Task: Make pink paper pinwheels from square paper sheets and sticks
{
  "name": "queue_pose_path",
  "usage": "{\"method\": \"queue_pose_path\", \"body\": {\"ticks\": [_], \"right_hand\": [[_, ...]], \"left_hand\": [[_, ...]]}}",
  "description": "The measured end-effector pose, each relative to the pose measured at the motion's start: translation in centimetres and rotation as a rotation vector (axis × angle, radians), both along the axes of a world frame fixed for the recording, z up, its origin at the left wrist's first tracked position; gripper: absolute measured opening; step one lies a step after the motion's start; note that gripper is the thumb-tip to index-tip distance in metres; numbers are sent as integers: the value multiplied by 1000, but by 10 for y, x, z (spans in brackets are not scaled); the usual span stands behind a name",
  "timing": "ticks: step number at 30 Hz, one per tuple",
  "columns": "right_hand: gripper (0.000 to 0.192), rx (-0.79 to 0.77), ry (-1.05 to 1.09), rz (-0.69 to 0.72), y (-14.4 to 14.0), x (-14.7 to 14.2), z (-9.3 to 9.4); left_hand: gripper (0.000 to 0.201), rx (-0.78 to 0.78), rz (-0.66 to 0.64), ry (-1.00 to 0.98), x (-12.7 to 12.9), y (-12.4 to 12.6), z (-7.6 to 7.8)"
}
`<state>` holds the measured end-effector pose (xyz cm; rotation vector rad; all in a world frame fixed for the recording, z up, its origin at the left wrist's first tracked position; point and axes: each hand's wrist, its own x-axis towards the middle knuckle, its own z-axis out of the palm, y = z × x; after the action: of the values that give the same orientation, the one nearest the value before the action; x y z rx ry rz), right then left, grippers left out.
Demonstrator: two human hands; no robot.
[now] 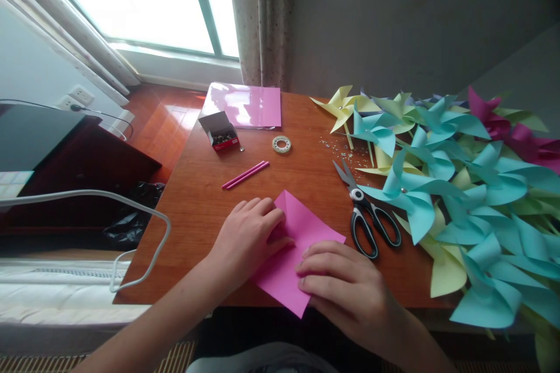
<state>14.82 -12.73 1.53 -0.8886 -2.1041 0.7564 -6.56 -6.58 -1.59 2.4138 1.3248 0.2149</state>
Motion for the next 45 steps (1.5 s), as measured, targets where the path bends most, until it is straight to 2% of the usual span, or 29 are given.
{"method": "queue_pose_path", "body": {"ticks": [9,14,19,23,27,33,37,41,43,45], "right_hand": [[10,-244,48,-116,32,-9,5],[11,-331,17,27,48,-9,13],[13,-451,-141,222,40,-2,22],[35,-411,-282,325,29,1,24],[34,-337,-393,342,20,3,21],[18,-223,-416,279,4,3,9],[16,-278,-291,229,3,2,6],[14,-370,-99,-60,19,-3,6],[15,-396,-109,-182,32,-7,5],[14,-409,-156,-232,48,-12,4]], "left_hand": [[27,-35,-35,49,-1,3,4],[19,-90,-69,30,-5,10,8],[11,-179,-107,-63,-10,17,9],[13,-194,-97,-91,-12,18,7],[13,-194,-92,-90,-12,19,6],[14,-203,-85,-77,-9,19,10],[13,-191,-91,-77,-9,20,9],[17,-212,-97,-131,-15,22,9],[21,-246,-83,-199,-18,24,11],[23,-281,-56,-265,-20,26,15]]}}
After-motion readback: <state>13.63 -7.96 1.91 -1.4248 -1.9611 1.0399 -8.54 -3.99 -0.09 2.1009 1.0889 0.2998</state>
